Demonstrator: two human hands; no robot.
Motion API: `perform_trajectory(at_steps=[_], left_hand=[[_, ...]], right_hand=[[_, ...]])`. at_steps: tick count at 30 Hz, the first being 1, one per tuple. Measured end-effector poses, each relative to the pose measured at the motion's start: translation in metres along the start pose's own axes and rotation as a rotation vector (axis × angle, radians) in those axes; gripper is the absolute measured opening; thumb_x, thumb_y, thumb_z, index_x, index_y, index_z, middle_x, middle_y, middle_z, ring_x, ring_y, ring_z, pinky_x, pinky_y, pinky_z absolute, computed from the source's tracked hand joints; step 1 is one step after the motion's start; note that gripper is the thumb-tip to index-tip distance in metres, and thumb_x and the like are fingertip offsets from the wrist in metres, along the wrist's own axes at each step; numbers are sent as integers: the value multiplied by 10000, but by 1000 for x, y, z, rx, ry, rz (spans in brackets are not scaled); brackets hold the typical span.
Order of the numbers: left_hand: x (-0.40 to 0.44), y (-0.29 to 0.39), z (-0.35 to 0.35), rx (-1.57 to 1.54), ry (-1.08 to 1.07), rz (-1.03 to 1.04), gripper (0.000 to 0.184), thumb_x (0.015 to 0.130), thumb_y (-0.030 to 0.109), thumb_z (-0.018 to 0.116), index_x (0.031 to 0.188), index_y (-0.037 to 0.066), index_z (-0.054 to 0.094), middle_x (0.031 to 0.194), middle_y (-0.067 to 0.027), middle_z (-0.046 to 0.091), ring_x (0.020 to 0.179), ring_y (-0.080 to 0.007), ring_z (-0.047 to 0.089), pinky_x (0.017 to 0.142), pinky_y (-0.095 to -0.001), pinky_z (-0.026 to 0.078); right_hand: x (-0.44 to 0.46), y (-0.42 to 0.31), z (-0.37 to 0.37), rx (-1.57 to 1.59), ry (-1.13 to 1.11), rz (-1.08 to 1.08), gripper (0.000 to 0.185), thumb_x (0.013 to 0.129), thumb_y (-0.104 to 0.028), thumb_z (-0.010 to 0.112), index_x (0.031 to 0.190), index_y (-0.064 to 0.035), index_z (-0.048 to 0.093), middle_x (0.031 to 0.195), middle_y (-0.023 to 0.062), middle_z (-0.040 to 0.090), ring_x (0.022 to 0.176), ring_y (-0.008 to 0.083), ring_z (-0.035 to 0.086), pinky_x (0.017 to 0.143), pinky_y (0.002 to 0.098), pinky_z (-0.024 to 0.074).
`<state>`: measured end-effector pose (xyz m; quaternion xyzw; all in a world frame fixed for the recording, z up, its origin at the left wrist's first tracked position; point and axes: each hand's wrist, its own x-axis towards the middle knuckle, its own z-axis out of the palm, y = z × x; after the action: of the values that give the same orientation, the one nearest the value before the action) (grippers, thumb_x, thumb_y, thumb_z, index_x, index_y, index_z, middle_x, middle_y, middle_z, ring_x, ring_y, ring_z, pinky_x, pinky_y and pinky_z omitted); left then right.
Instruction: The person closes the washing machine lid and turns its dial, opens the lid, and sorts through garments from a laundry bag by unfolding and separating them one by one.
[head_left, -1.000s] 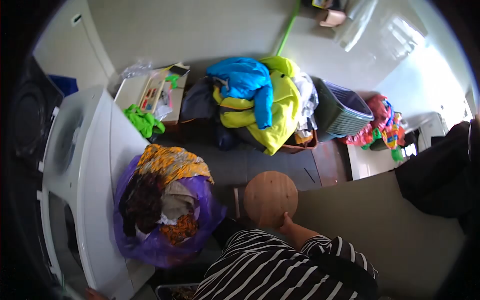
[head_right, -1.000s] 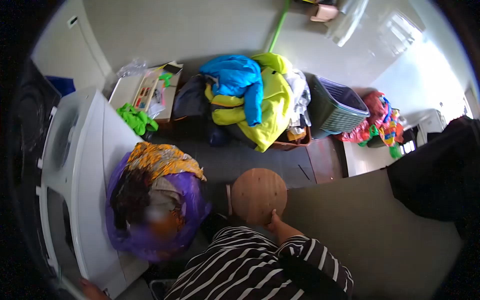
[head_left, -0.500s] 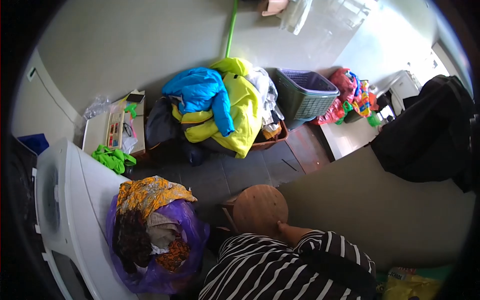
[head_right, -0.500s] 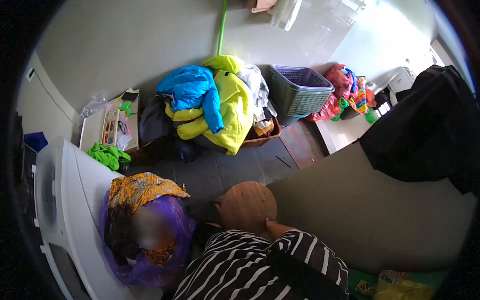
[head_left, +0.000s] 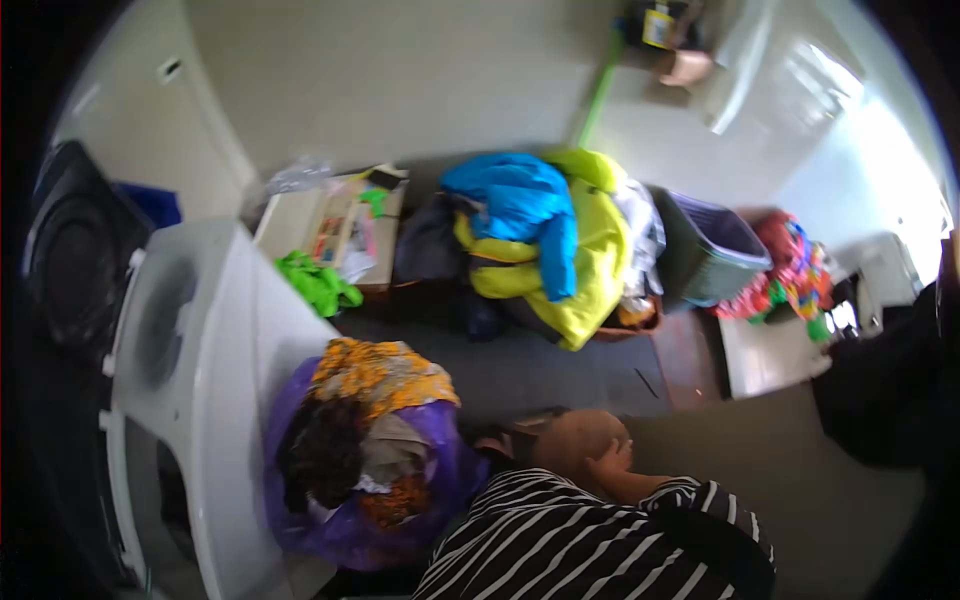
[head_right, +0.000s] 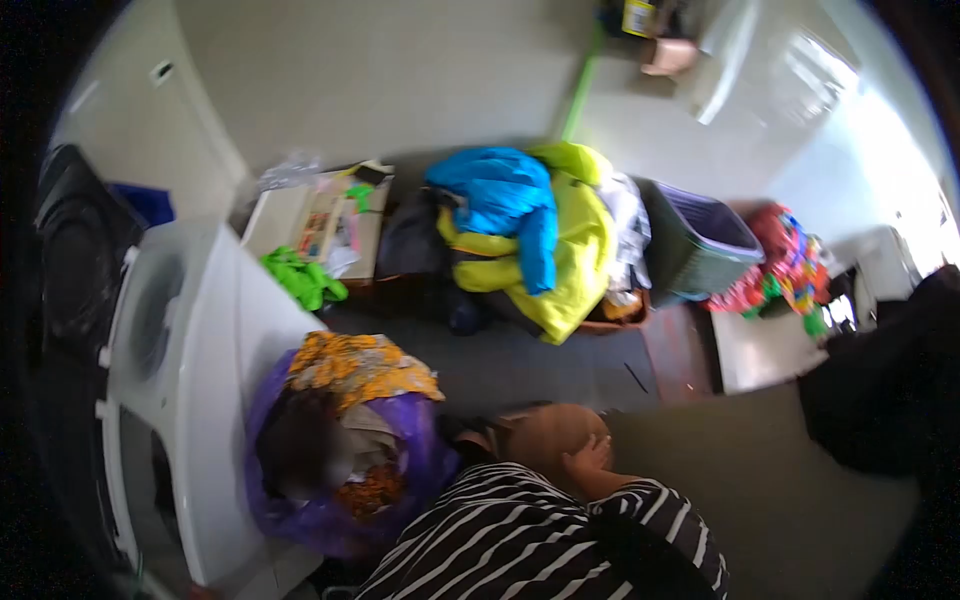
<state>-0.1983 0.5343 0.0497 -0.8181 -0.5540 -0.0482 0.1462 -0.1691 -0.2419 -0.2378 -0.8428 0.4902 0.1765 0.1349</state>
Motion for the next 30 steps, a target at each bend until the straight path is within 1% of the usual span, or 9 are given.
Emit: perform_trajectory(at_steps=[1, 5, 7, 10, 11, 16, 20, 26, 30], left_hand=[[2, -12, 6, 12, 12, -56, 506, 881, 469, 380, 1061, 50, 599, 977, -143, 598, 838, -286, 567, 791, -428, 429], [21, -39, 56, -265, 142, 64, 376, 896, 315, 352, 906, 21, 587, 853, -148, 597, 746, -350, 555, 626, -409, 429], [7, -21, 38, -234, 270, 66, 360, 889, 294, 358, 908, 36, 609, 858, -148, 604, 741, -351, 547, 649, -410, 421], [-5, -7, 20, -433, 302, 107, 356, 890, 272, 360, 886, 25, 617, 821, -156, 604, 712, -351, 540, 644, -406, 413], [-5, -6, 21, -443, 345, 107, 336, 888, 252, 380, 863, 13, 616, 793, -156, 600, 687, -342, 536, 636, -405, 410], [-16, 24, -17, -470, 389, 17, 226, 754, 158, 458, 812, 3, 613, 781, -149, 601, 670, -332, 534, 628, -403, 416], [-13, 26, -16, -457, 516, 70, 215, 710, 162, 476, 796, 19, 611, 791, -130, 607, 695, -343, 529, 645, -409, 414], [-15, 24, -15, -454, 486, -30, 166, 711, 161, 515, 683, 20, 597, 677, -116, 562, 623, -319, 498, 604, -388, 393], [-16, 23, -10, -379, 514, -73, 185, 737, 189, 513, 642, 36, 555, 660, -92, 548, 666, -292, 506, 661, -369, 377]], right_hand=[[10, -16, 4, -6, -16, -56, 832, 651, -396, 689, 1306, -61, 302, 1416, 249, 85, 1301, 366, 177, 1019, 438, 245], [44, -96, 9, 36, -8, -265, 807, 687, -403, 623, 1318, -40, 275, 1441, 217, 13, 1329, 355, 81, 1049, 461, 156], [61, -124, 14, -33, -89, -356, 797, 694, -418, 611, 1313, -34, 288, 1440, 217, 28, 1330, 350, 81, 1051, 462, 150], [47, -194, -16, -258, -310, -411, 561, 761, -344, 549, 1233, -70, 420, 1437, 203, 90, 1338, 338, 49, 1043, 483, 174], [56, -202, -3, -411, -270, -499, 420, 794, -270, 509, 1176, -96, 489, 1328, 243, 324, 1248, 374, 295, 956, 508, 317], [60, -284, 19, -596, -346, -709, 409, 792, -263, 515, 1162, -87, 501, 1285, 230, 361, 1201, 359, 331, 933, 488, 334], [48, -342, 33, -667, -341, -925, 401, 791, -257, 520, 1150, -79, 511, 1251, 219, 390, 1164, 347, 360, 914, 473, 347], [25, -391, 67, -615, -292, -1355, 389, 789, -248, 526, 1133, -68, 527, 1200, 202, 434, 1108, 328, 403, 886, 449, 367], [3, -401, 94, -460, -306, -1756, 381, 787, -242, 531, 1122, -60, 537, 1166, 191, 463, 1070, 316, 432, 867, 433, 381]])
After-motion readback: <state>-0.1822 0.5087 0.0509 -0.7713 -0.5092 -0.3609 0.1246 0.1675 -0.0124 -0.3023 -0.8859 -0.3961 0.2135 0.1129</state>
